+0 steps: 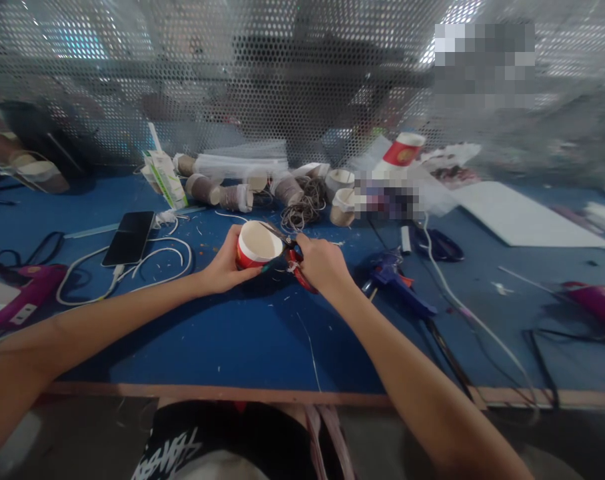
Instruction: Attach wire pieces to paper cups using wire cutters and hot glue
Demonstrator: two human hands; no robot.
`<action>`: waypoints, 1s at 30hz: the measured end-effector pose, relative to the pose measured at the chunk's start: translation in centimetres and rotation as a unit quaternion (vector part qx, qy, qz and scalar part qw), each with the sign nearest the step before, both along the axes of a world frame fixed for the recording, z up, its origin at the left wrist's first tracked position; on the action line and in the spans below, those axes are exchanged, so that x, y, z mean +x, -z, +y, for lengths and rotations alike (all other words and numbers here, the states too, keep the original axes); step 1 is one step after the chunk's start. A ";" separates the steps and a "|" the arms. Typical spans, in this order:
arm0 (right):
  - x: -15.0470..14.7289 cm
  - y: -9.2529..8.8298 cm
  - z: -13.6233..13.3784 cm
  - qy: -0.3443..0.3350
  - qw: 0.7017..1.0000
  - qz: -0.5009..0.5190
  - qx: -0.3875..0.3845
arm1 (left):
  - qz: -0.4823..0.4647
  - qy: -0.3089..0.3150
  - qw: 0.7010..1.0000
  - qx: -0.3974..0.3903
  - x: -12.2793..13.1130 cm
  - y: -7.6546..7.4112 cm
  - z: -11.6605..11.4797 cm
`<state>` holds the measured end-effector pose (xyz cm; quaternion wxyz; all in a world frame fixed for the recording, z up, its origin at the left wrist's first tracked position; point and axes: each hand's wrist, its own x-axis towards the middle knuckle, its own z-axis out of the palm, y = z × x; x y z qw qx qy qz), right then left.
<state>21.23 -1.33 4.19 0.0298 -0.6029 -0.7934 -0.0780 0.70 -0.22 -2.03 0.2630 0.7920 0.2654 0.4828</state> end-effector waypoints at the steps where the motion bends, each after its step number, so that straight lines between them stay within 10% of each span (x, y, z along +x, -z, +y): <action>1: 0.1 0.1 0.1 -0.004 1.000 0.008 0.001 | 0.000 -0.001 1.000 0.001 0.0 0.0 0.0; 30: 1.0 -0.1 0.5 -0.032 0.996 0.081 0.037 | -0.045 0.003 0.998 -0.037 0.3 0.6 0.6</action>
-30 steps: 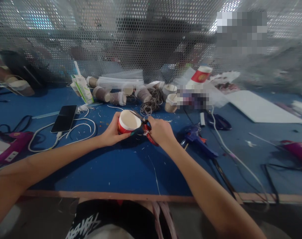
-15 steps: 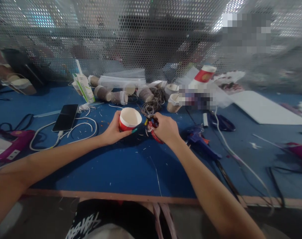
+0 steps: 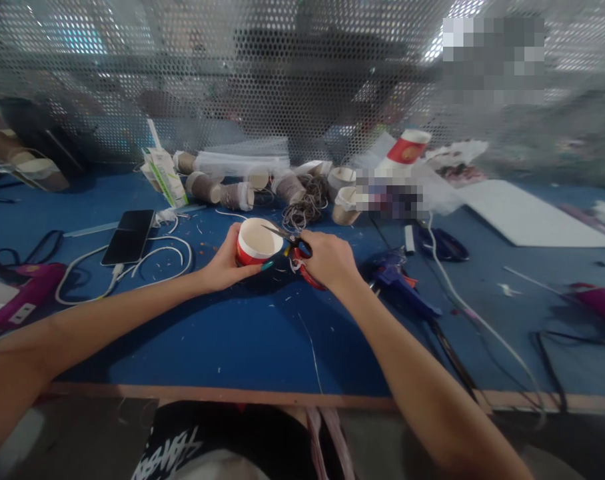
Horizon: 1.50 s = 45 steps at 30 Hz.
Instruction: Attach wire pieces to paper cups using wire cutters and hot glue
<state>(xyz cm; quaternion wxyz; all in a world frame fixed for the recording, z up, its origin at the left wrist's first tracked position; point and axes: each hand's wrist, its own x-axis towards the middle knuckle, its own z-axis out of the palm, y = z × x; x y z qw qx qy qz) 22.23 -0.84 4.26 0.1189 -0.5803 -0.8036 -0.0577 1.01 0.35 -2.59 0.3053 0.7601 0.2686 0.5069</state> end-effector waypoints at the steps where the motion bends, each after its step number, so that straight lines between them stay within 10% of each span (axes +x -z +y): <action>1: -0.1 0.0 0.0 0.004 1.000 -0.001 -0.002 | 0.000 -0.001 1.000 0.002 0.0 0.0 0.0; 45: 0.2 -0.3 0.2 0.014 0.999 -0.042 0.008 | -0.015 0.114 0.986 -0.124 -0.4 -0.5 -0.1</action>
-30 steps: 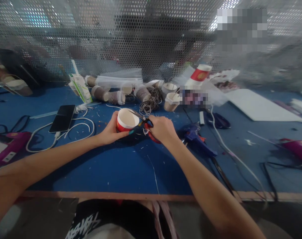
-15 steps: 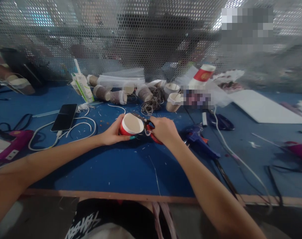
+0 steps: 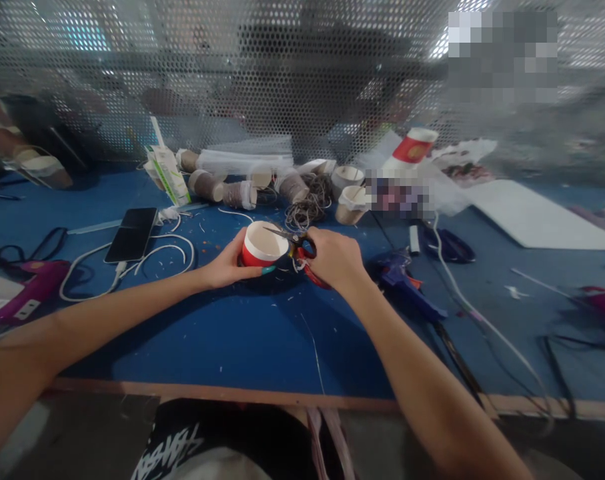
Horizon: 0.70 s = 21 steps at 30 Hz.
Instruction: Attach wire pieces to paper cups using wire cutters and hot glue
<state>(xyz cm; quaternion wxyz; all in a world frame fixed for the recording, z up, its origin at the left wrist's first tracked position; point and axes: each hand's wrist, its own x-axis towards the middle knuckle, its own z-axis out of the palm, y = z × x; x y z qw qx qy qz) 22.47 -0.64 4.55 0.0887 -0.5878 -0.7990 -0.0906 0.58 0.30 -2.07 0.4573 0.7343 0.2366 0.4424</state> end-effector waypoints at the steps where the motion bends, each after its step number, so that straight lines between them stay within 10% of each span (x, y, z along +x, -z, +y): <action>1: -0.1 0.0 0.0 0.006 1.000 -0.006 -0.002 | -0.001 0.004 1.000 -0.001 0.0 -0.1 0.0; 21: 0.0 -0.4 -0.1 -0.004 0.999 -0.027 -0.039 | 0.004 0.046 0.999 -0.022 -0.3 -0.3 -0.2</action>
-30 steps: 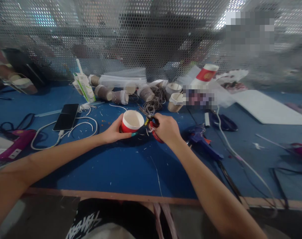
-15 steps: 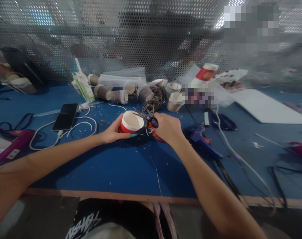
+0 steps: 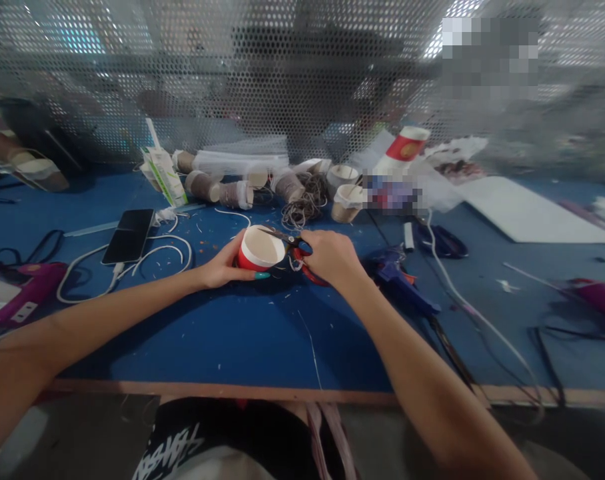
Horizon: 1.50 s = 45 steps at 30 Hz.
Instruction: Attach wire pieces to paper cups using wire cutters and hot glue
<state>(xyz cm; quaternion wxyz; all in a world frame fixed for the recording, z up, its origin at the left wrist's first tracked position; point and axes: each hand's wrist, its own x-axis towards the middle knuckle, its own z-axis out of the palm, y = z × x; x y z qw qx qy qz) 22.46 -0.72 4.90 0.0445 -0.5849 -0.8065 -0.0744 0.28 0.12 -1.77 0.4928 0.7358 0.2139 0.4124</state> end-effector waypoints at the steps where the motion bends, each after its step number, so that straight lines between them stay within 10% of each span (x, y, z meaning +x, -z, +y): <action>1: 0.0 0.0 0.0 -0.001 1.000 -0.001 -0.002 | 0.001 -0.001 1.000 -0.011 0.0 -0.1 -0.1; 15: -0.3 0.1 -0.2 -0.033 0.999 0.014 0.004 | 0.055 -0.063 0.997 0.004 0.5 -1.3 -0.6; 45: -0.2 0.6 0.0 -0.057 0.998 -0.013 -0.029 | 0.040 0.012 0.997 -0.061 0.3 -1.6 -1.0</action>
